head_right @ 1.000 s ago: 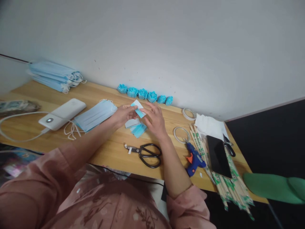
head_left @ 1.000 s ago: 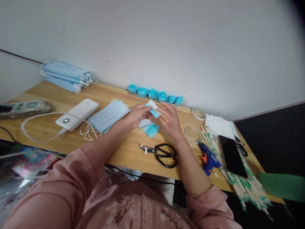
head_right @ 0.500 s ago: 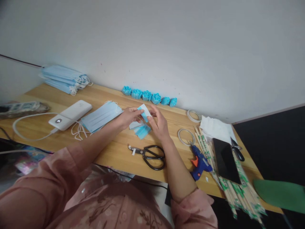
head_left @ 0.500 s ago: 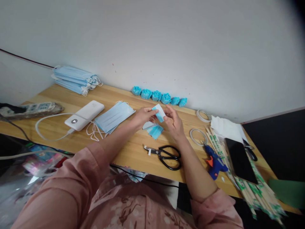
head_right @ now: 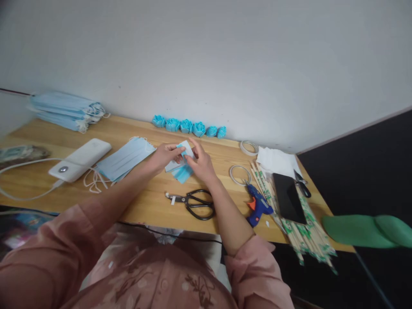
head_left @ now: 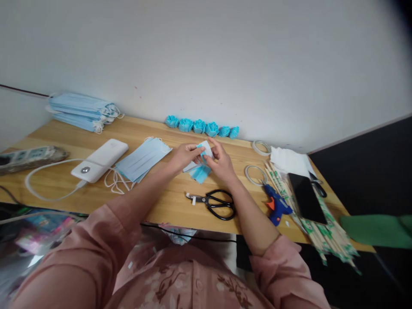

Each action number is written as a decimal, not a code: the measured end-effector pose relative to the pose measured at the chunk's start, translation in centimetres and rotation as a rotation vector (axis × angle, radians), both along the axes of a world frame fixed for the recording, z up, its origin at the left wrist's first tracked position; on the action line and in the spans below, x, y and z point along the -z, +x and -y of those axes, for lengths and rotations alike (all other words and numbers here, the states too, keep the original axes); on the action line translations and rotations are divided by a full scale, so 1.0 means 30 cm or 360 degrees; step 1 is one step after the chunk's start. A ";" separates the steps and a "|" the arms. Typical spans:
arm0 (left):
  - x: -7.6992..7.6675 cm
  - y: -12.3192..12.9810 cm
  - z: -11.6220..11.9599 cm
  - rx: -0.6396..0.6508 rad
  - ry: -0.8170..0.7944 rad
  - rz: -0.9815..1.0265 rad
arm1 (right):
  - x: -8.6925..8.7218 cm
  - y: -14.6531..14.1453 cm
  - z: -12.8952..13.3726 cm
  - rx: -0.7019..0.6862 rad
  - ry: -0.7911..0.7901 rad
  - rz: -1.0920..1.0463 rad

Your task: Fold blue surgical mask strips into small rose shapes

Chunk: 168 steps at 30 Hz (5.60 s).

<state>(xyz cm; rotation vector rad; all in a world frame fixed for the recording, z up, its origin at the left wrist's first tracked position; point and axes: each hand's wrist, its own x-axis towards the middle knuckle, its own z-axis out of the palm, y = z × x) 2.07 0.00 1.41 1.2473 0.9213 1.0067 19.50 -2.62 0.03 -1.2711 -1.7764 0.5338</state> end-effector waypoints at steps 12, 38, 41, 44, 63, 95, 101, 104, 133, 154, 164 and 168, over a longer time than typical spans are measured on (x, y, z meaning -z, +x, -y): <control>0.039 -0.016 -0.033 -0.0099 0.0036 0.0120 | 0.001 0.013 -0.022 -0.0143 -0.0132 -0.0435; -0.028 -0.011 -0.013 -0.0107 -0.0342 0.0485 | -0.055 0.034 0.001 0.0117 0.0164 -0.0504; -0.049 -0.015 -0.009 -0.0099 -0.0457 0.0633 | -0.058 0.037 0.004 0.0032 0.0205 -0.0471; -0.058 -0.015 -0.005 -0.0086 -0.0513 0.0697 | -0.054 0.034 0.002 0.0006 0.0229 -0.0319; -0.015 0.001 0.004 -0.0039 -0.0374 0.0656 | -0.028 0.023 0.001 0.0134 0.0083 -0.0502; 0.010 -0.003 -0.004 -0.0155 -0.0172 0.0276 | 0.007 -0.004 -0.032 -0.0009 -0.0314 -0.0984; 0.024 -0.001 -0.010 -0.0146 -0.0078 0.0100 | 0.020 0.004 -0.037 -0.0050 -0.0327 -0.0878; 0.017 -0.001 -0.004 -0.0127 -0.0012 0.0076 | 0.025 0.010 -0.035 0.0024 -0.0332 -0.0771; 0.064 0.006 -0.021 -0.0025 -0.0200 0.0139 | 0.019 0.007 -0.035 0.0123 -0.0334 -0.0954; 0.006 0.004 -0.008 0.0020 -0.0406 0.0742 | -0.009 -0.007 -0.009 0.0076 -0.0165 -0.0596; -0.004 -0.009 -0.014 -0.0015 -0.0369 0.0669 | -0.017 0.000 -0.003 0.0154 -0.0035 -0.0373; -0.004 -0.018 -0.022 -0.0085 -0.0359 0.0551 | -0.013 0.004 -0.005 0.0131 0.0020 -0.0258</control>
